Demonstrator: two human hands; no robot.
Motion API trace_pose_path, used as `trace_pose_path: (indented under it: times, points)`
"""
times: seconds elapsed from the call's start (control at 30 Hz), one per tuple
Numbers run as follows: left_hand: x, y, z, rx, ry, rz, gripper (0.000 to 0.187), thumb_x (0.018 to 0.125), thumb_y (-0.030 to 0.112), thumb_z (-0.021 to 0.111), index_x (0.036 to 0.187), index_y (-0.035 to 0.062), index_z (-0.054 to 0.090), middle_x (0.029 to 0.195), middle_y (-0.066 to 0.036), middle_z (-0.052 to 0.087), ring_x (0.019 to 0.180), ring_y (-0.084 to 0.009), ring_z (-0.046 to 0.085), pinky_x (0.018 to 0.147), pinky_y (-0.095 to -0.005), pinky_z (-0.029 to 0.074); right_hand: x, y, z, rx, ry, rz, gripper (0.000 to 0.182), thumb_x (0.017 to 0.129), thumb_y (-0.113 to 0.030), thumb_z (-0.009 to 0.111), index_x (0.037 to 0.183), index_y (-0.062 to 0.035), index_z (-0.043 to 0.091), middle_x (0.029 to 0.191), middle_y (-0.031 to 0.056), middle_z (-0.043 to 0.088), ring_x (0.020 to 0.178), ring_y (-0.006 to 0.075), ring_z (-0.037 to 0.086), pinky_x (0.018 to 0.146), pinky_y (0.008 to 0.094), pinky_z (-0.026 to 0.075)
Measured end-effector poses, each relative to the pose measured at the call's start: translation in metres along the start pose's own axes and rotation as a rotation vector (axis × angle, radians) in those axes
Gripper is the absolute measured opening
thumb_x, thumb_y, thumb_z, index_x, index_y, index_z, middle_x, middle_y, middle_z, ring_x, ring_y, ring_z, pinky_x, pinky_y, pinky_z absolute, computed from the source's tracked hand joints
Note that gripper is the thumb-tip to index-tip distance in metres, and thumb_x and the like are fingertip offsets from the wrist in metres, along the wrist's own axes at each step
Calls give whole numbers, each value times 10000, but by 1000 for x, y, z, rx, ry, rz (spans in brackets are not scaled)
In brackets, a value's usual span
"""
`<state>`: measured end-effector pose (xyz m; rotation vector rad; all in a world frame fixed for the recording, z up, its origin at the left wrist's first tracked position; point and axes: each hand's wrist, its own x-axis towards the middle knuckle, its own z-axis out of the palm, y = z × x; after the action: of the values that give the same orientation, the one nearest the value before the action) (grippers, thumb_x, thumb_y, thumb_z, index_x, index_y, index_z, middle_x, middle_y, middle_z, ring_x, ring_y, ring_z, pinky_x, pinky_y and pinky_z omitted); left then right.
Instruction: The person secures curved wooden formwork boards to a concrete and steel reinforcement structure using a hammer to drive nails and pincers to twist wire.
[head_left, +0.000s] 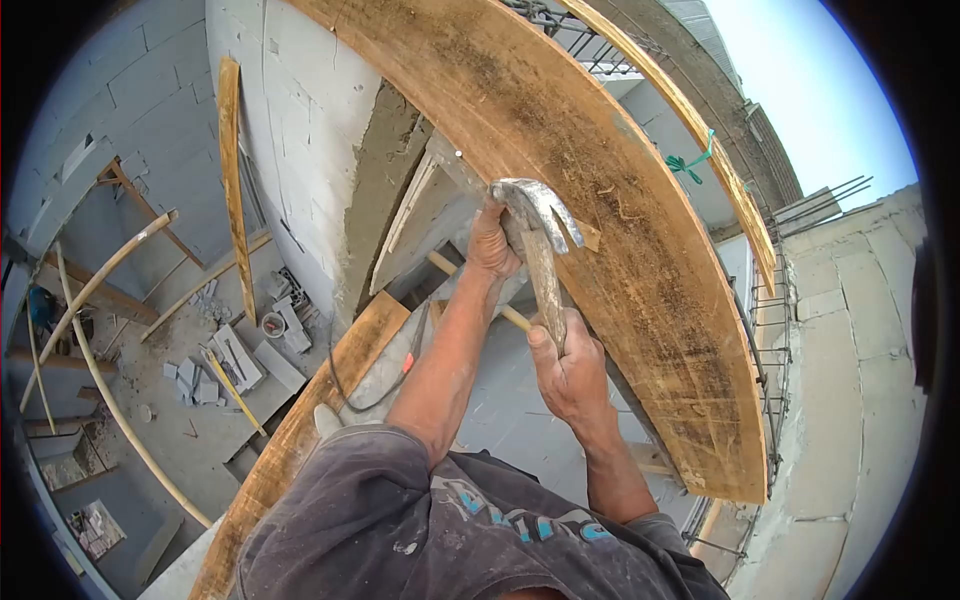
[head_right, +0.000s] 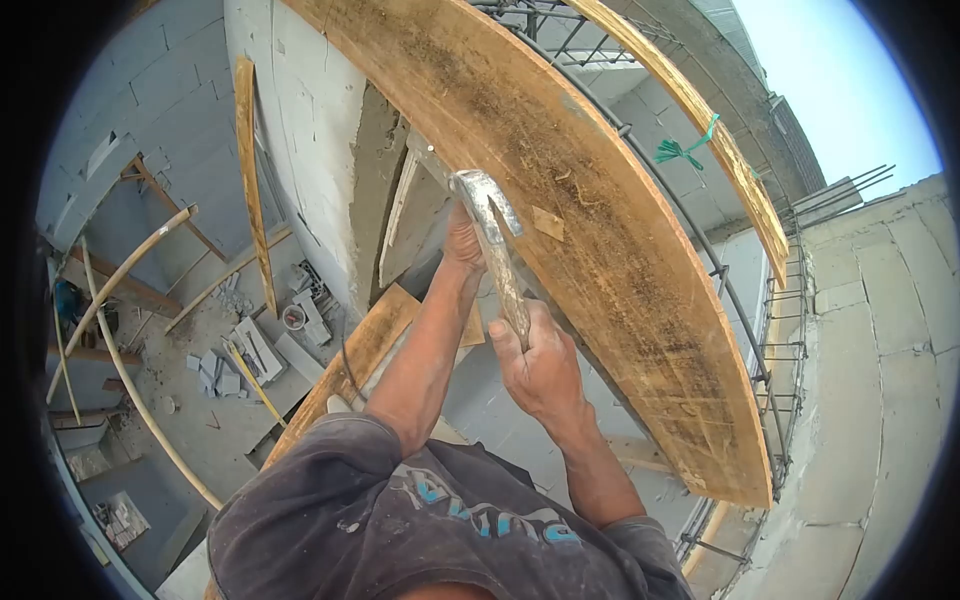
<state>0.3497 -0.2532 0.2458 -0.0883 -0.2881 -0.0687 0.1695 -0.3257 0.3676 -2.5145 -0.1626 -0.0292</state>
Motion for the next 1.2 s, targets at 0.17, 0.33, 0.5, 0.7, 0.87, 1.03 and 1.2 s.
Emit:
trace_pose_path:
  times: [0.17,0.33,0.5,0.7,0.87,1.03,1.2]
  points:
    - [4,1,6,8,110,-49,511,805,429,814,1093,52,624,874,-43,664,744,-169,667,655,-343,597,36,-54,13,-194,98,20,424,993,-343,575,1169,42,548,853,240,669,810,417,666,722,471,502]
    - [7,2,-12,94,76,-65,474,813,419,816,1077,69,635,878,-18,648,735,-146,643,606,-319,551,44,-76,29,-328,119,47,402,1000,-349,566,1176,12,566,893,260,672,867,443,665,726,475,501]
    - [0,9,14,121,119,14,320,840,356,793,982,127,619,845,52,532,738,-77,497,663,-251,428,41,-88,40,-364,196,-51,387,995,-337,575,1155,15,562,879,264,670,826,459,662,708,487,503]
    - [13,-8,-12,170,119,83,410,819,355,816,1073,96,626,944,17,591,866,-111,561,742,-308,489,53,-84,43,-616,112,162,357,991,-327,579,1091,14,555,821,253,660,794,453,663,679,480,505]
    - [3,5,7,141,150,-5,580,777,378,855,1201,79,596,1024,-18,637,919,-161,613,790,-339,528,33,-105,47,-322,276,-151,376,984,-321,579,1044,49,539,814,287,654,738,469,654,646,495,514]
    - [17,-7,-9,147,141,47,474,791,400,838,1097,114,618,875,9,616,757,-105,590,670,-279,515,60,-77,43,-618,147,88,378,985,-321,575,1060,47,535,783,280,652,697,461,652,629,494,517]
    - [4,2,9,111,198,22,394,826,312,814,1082,81,623,868,10,610,745,-122,597,661,-297,527,35,-116,49,-386,306,-196,419,991,-364,543,1028,53,527,762,314,638,741,505,641,655,541,508]
